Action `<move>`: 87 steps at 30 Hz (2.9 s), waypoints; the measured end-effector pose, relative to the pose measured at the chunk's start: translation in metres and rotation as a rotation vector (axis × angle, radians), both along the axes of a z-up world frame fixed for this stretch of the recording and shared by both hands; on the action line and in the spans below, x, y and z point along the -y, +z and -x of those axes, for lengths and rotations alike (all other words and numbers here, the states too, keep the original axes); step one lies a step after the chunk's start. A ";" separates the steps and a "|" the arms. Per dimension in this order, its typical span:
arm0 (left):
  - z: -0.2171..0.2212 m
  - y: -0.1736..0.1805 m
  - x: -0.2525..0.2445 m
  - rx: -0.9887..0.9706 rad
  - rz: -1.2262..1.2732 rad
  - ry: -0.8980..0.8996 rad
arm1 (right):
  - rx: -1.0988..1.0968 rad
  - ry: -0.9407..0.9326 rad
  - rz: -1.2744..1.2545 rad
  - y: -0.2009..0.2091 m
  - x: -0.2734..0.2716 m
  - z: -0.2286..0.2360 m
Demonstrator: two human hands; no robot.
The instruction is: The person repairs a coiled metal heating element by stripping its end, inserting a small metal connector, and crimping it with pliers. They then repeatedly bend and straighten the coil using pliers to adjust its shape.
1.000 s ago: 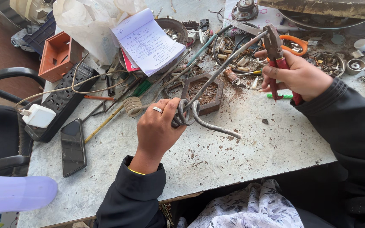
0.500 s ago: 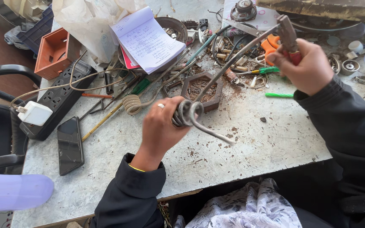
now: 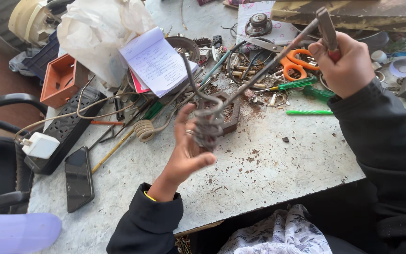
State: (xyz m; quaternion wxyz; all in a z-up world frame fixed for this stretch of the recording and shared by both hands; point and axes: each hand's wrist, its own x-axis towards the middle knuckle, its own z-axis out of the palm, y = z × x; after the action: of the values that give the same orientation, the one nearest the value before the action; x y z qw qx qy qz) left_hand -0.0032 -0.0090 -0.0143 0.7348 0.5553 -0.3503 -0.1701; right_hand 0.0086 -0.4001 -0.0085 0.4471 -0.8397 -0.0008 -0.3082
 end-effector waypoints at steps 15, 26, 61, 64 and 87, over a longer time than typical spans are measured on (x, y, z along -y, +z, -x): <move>-0.013 0.012 -0.030 1.005 -0.505 0.806 | -0.078 -0.008 0.259 0.006 -0.024 0.006; -0.007 0.009 -0.007 -0.001 -0.446 0.391 | 0.202 0.008 0.354 0.009 -0.008 0.018; -0.034 0.016 -0.040 0.178 -0.615 0.548 | -0.553 0.419 -0.212 0.001 -0.030 -0.001; -0.035 0.018 -0.044 0.204 -0.620 0.520 | -0.559 0.321 -0.195 -0.003 -0.034 -0.003; -0.006 0.017 -0.010 0.527 -0.674 0.626 | 0.312 -0.117 0.634 -0.007 0.010 -0.012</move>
State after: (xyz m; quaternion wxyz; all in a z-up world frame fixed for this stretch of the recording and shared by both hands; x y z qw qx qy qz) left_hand 0.0031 0.0008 0.0024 0.4184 0.8626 -0.2663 0.0998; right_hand 0.0211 -0.4103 -0.0156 0.1403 -0.8781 -0.1164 -0.4423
